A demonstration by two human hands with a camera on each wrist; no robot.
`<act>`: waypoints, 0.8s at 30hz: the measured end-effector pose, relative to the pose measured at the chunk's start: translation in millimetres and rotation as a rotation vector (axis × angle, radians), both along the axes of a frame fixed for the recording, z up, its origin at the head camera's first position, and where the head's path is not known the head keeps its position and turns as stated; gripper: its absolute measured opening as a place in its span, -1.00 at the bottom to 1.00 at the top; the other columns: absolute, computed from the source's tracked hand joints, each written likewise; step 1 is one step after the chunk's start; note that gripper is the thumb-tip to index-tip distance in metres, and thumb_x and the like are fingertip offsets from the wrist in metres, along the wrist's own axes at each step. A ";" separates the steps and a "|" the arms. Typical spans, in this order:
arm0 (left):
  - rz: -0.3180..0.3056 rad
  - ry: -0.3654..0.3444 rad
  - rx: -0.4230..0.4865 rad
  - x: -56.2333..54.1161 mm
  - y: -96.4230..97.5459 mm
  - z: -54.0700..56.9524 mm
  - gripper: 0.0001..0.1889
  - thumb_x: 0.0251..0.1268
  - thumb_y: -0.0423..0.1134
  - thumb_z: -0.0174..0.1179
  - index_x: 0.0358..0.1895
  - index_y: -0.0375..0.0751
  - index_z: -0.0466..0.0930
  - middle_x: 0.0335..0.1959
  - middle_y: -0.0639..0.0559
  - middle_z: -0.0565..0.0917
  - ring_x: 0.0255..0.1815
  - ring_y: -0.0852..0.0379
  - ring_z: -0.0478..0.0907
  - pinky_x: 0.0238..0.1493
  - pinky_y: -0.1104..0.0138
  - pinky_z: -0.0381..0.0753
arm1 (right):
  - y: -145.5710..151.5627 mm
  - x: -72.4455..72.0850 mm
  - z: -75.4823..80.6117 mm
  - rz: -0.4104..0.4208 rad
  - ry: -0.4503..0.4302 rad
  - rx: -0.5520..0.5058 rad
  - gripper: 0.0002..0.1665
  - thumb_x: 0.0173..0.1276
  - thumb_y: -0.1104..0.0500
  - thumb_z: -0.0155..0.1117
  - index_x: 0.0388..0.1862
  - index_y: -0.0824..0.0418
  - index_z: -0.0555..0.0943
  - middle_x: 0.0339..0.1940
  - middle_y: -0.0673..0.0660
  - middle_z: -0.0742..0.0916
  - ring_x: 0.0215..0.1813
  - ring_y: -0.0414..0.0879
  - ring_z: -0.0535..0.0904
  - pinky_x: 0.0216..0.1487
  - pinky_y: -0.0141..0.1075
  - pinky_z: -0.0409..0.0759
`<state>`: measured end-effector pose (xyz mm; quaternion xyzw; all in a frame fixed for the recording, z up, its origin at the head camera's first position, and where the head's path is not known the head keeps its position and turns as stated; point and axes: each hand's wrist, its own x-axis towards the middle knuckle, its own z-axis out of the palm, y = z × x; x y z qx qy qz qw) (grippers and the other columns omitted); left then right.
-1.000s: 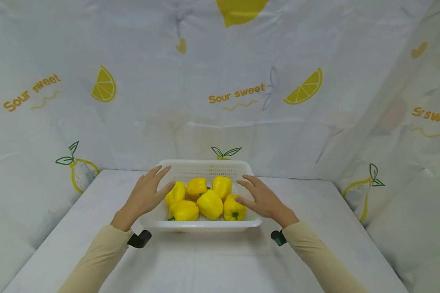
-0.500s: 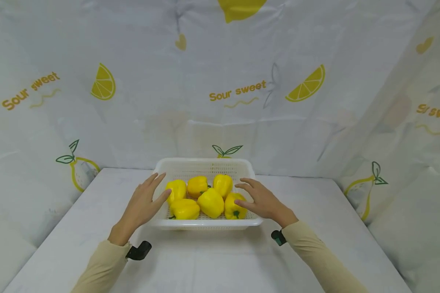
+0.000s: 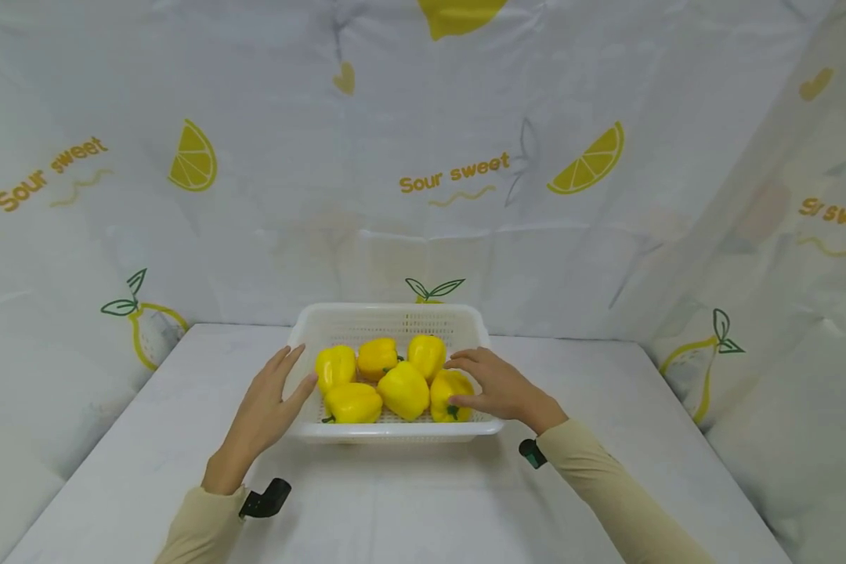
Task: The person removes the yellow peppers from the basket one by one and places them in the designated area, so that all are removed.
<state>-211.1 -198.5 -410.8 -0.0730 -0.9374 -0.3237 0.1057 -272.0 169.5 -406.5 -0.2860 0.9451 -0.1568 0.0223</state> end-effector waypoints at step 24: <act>0.086 0.005 0.103 1.5 1.8 -24.8 -0.40 0.54 0.01 -0.05 0.49 -0.22 0.22 0.56 -0.35 0.09 0.54 -0.41 0.07 0.45 -0.35 0.09 | -4.3 -6.7 0.2 0.076 0.000 0.131 -0.40 0.36 -0.15 0.20 0.27 0.11 0.57 0.25 0.11 0.67 0.33 0.08 0.51 0.57 0.11 0.18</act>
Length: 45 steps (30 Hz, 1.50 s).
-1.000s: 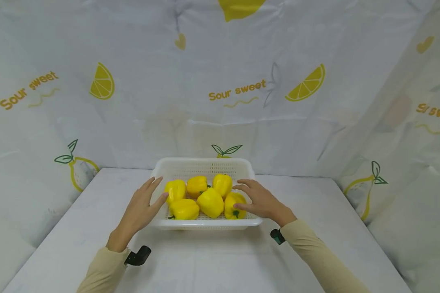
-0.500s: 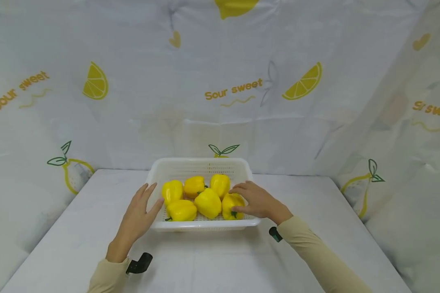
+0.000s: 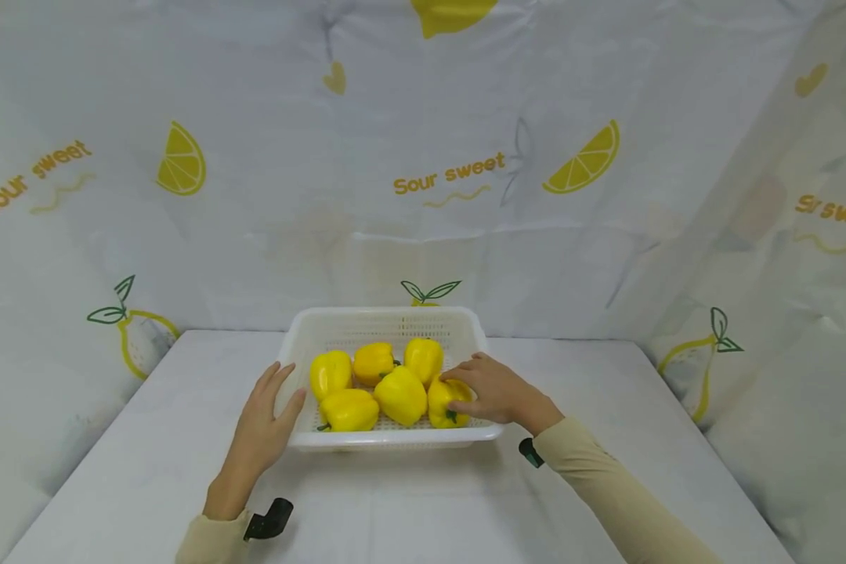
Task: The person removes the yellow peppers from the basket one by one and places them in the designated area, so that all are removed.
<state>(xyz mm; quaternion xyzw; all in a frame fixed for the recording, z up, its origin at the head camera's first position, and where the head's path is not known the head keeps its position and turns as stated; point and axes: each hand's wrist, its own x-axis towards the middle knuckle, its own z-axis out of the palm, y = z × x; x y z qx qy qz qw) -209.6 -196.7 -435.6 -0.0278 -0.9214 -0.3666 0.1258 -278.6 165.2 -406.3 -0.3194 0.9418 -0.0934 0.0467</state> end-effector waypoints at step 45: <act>0.014 -0.027 -0.011 3.4 1.9 2.1 -0.42 0.52 -0.08 -0.01 0.50 -0.20 0.19 0.58 -0.33 0.06 0.55 -0.40 0.06 0.45 -0.34 0.09 | -14.4 8.0 7.9 0.023 -0.102 0.024 -0.29 0.08 -0.11 0.55 0.26 -0.06 0.61 0.23 0.05 0.66 0.20 0.04 0.53 0.31 0.04 0.48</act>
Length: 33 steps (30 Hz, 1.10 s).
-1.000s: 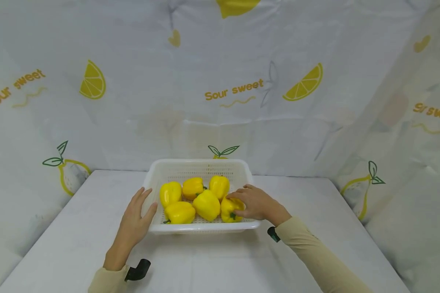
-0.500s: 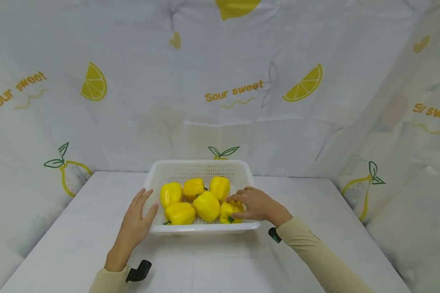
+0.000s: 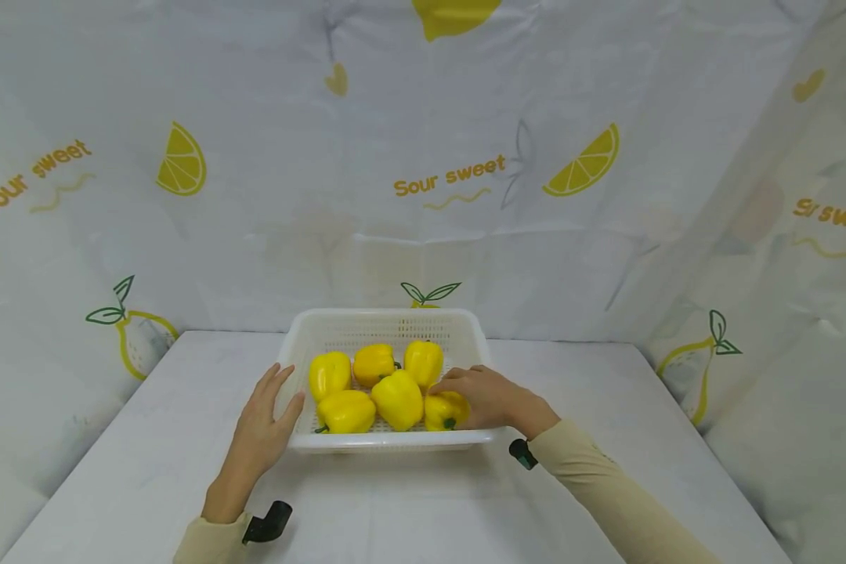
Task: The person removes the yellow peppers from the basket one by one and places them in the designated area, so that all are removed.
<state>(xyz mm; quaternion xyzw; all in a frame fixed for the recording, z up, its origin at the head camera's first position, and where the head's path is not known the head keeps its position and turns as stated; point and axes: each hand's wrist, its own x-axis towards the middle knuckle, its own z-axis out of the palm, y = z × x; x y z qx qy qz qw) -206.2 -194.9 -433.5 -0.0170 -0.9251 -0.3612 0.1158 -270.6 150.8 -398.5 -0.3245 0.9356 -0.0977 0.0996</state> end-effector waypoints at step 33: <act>-0.021 0.005 0.044 -0.8 -2.0 0.0 -0.41 0.52 -0.06 0.00 0.50 -0.23 0.20 0.58 -0.34 0.06 0.54 -0.43 0.07 0.43 -0.37 0.11 | -4.8 1.8 -6.1 0.024 0.073 0.007 -0.14 0.08 -0.22 0.52 0.34 0.04 0.49 0.33 0.05 0.61 0.33 0.04 0.53 0.39 0.08 0.39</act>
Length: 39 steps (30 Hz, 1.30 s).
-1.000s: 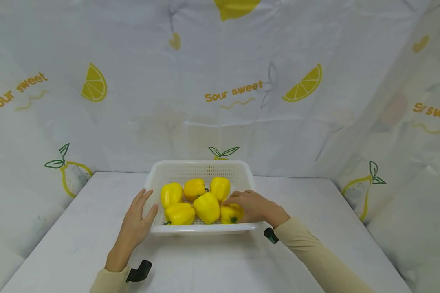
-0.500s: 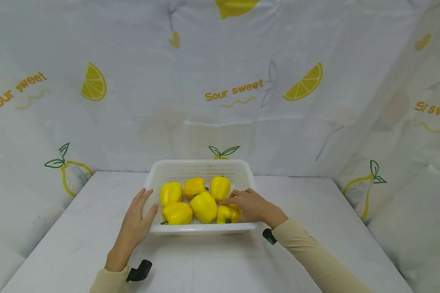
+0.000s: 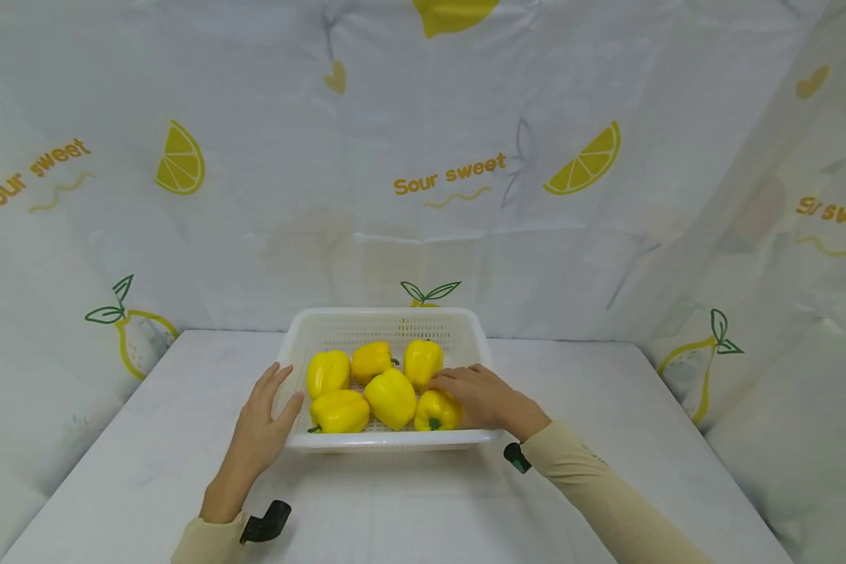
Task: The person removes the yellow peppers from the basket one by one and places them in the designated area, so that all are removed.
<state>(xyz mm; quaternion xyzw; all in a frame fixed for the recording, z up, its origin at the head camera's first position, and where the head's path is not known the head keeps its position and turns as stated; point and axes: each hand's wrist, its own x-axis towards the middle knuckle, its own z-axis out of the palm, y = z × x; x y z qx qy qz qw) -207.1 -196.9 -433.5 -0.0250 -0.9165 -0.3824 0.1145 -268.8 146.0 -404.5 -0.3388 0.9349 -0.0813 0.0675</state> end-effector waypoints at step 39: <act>-0.067 -0.073 0.138 -1.7 -14.5 -3.8 -0.18 0.46 -0.08 0.08 0.56 -0.41 -0.11 0.59 -0.40 -0.11 0.57 -0.46 -0.08 0.42 -0.42 0.02 | 1.7 -1.4 -8.5 -0.058 0.058 -0.158 -0.15 0.12 -0.23 0.39 0.35 0.03 0.39 0.25 0.04 0.56 0.04 -0.11 0.58 0.13 -0.14 0.64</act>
